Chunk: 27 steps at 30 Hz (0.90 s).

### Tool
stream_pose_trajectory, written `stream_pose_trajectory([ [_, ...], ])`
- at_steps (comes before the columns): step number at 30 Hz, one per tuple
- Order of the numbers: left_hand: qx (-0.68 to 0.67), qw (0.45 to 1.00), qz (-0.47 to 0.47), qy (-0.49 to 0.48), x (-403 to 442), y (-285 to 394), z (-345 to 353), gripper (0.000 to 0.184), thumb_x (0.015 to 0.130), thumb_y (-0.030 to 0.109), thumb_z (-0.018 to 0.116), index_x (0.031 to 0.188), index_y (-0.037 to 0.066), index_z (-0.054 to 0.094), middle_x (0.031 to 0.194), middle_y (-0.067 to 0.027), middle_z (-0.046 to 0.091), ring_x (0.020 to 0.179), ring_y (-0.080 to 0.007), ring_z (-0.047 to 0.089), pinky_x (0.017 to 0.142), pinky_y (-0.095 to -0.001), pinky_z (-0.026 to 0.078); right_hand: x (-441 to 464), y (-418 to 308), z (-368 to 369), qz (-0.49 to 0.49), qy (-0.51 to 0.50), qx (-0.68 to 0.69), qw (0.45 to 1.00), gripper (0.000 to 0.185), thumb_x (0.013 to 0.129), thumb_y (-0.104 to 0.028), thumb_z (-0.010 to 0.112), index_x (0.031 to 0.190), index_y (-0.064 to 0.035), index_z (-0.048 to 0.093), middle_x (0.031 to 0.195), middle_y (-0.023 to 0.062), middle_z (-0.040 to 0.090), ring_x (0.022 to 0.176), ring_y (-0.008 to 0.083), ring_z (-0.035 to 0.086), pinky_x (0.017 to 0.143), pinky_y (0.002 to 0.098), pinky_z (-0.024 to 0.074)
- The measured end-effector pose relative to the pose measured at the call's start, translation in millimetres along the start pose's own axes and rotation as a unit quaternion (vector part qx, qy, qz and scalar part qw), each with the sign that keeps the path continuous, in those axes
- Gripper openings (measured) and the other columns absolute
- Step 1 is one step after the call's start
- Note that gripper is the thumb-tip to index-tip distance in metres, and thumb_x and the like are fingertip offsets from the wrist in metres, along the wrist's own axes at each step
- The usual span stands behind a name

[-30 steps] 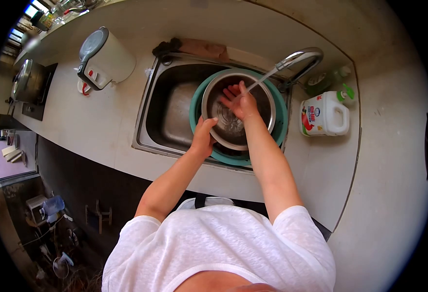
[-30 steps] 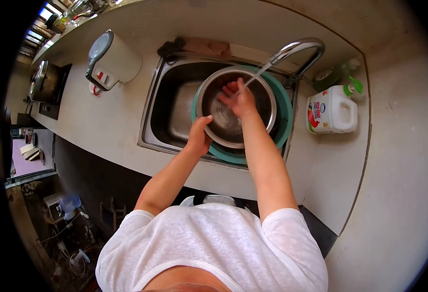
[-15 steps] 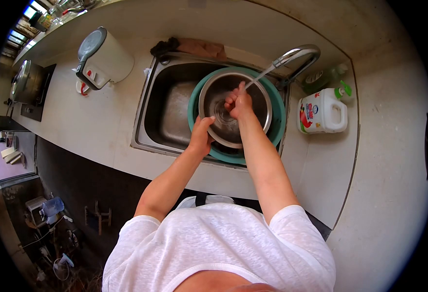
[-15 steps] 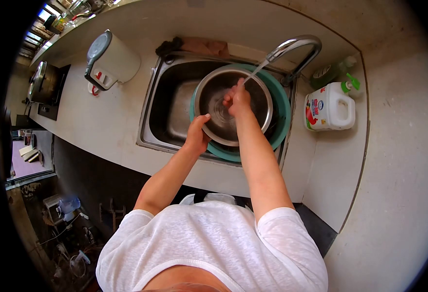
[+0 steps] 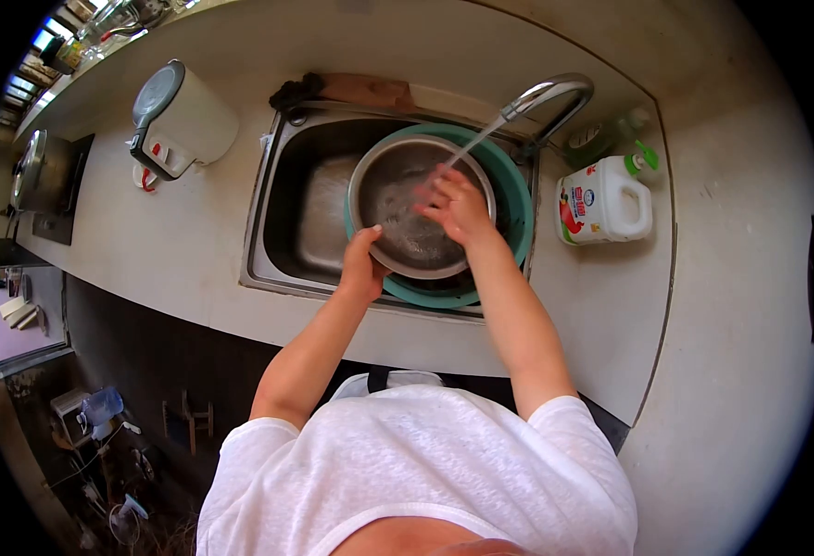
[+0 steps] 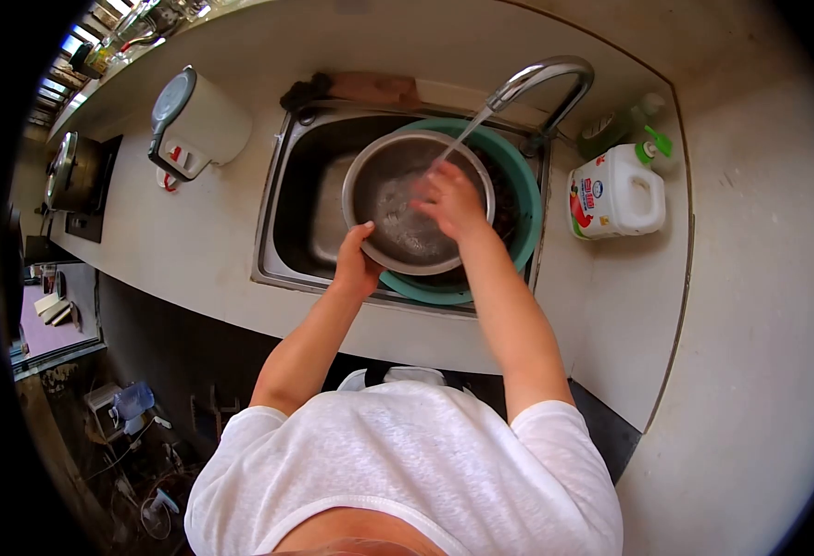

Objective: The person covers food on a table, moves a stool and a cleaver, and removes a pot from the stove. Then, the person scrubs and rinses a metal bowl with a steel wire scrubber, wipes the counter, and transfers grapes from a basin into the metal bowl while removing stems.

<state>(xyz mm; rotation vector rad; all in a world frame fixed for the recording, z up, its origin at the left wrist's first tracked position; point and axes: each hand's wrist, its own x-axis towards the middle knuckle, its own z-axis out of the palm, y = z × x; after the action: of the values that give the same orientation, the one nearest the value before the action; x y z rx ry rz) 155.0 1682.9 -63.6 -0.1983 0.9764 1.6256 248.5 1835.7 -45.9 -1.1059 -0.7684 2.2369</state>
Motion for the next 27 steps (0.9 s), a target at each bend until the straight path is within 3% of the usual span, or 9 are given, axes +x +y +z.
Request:
stream_pose_trajectory([
  [4,-0.006,1.000,-0.024,0.015,-8.1,3.9,0.1,0.035,0.079,0.024,0.048,0.108,0.007,0.041,0.109,-0.0103,0.049,0.098,-0.0234,0.050,0.081,-0.0406,0.043,-8.5,-46.1,-41.5,-0.207,-0.034,0.068,0.975,0.022,0.085,-0.014,0.050,0.106,-0.0067,0.050,0.103,0.0095,0.053,0.097,0.0278,0.055,0.081,0.0450,0.0474],
  [5,-0.027,0.999,-0.027,0.007,-8.2,2.5,-1.3,0.037,0.079,0.025,0.048,0.110,0.006,0.041,0.112,-0.0110,0.048,0.100,-0.0244,0.049,0.083,-0.0418,0.041,-3.9,-59.8,-58.6,-0.261,0.007,0.051,0.964,0.038,0.085,-0.023,0.053,0.118,-0.0104,0.041,0.111,0.0076,0.046,0.102,0.0271,0.050,0.083,0.0449,0.0449],
  [7,-0.048,0.998,-0.032,0.001,-6.9,-1.2,-2.3,0.039,0.079,0.025,0.047,0.112,0.006,0.040,0.114,-0.0113,0.047,0.103,-0.0251,0.048,0.084,-0.0423,0.041,11.1,-84.8,-83.2,-0.305,0.157,0.084,0.936,0.048,0.085,-0.030,0.051,0.125,-0.0092,0.033,0.123,0.0093,0.037,0.115,0.0287,0.038,0.096,0.0453,0.0326],
  [9,-0.072,0.997,-0.033,-0.008,-3.7,-4.1,-4.6,0.047,0.077,0.025,0.048,0.118,0.004,0.037,0.117,-0.0118,0.045,0.107,-0.0268,0.046,0.087,-0.0425,0.039,24.9,-106.0,-92.8,-0.268,0.259,0.087,0.924,0.057,0.087,-0.039,0.046,0.129,-0.0074,0.026,0.133,0.0100,0.026,0.121,0.0263,0.029,0.102,0.0437,0.0195],
  [12,-0.108,0.994,-0.012,-0.024,-6.1,-3.5,-10.5,0.049,0.075,0.024,0.049,0.118,0.002,0.037,0.119,-0.0122,0.045,0.107,-0.0271,0.046,0.090,-0.0421,0.037,50.2,-126.5,-112.5,-0.224,0.273,0.105,0.930,0.062,0.087,-0.049,0.038,0.129,-0.0047,0.027,0.132,0.0107,0.029,0.118,0.0239,0.032,0.101,0.0420,0.0176],
  [15,-0.103,0.994,-0.028,-0.007,-12.0,-2.2,-25.2,0.051,0.072,0.027,0.051,0.116,0.002,0.041,0.117,-0.0128,0.049,0.108,-0.0279,0.046,0.093,-0.0420,0.036,72.4,-133.9,-113.4,-0.302,0.221,0.062,0.925,0.066,0.085,-0.055,0.034,0.127,-0.0054,0.031,0.127,0.0113,0.036,0.115,0.0217,0.033,0.100,0.0399,0.0189],
  [19,-0.092,0.995,0.003,-0.033,-8.3,-4.9,-16.9,0.050,0.071,0.025,0.052,0.114,0.001,0.044,0.113,-0.0137,0.050,0.106,-0.0281,0.047,0.094,-0.0419,0.035,81.2,-135.1,-97.2,-0.308,0.169,0.031,0.936,0.066,0.082,-0.058,0.036,0.123,-0.0064,0.037,0.122,0.0084,0.041,0.112,0.0218,0.037,0.097,0.0355,0.0239],
  [21,-0.091,0.995,0.009,-0.040,3.8,2.3,-9.3,0.049,0.071,0.025,0.052,0.113,0.001,0.044,0.112,-0.0136,0.051,0.105,-0.0279,0.047,0.094,-0.0414,0.035,74.4,-138.9,-85.3,-0.255,0.308,0.051,0.915,0.064,0.081,-0.059,0.038,0.120,-0.0084,0.042,0.121,0.0065,0.042,0.106,0.0211,0.041,0.093,0.0334,0.0297],
  [27,-0.064,0.994,0.031,-0.086,14.6,22.1,-21.8,0.049,0.070,0.022,0.053,0.112,0.000,0.045,0.111,-0.0132,0.052,0.104,-0.0279,0.048,0.093,-0.0405,0.036,80.7,-146.8,-92.9,-0.301,0.282,0.026,0.911,0.060,0.084,-0.057,0.035,0.123,-0.0114,0.041,0.118,0.0066,0.045,0.106,0.0206,0.043,0.094,0.0370,0.0315],
])
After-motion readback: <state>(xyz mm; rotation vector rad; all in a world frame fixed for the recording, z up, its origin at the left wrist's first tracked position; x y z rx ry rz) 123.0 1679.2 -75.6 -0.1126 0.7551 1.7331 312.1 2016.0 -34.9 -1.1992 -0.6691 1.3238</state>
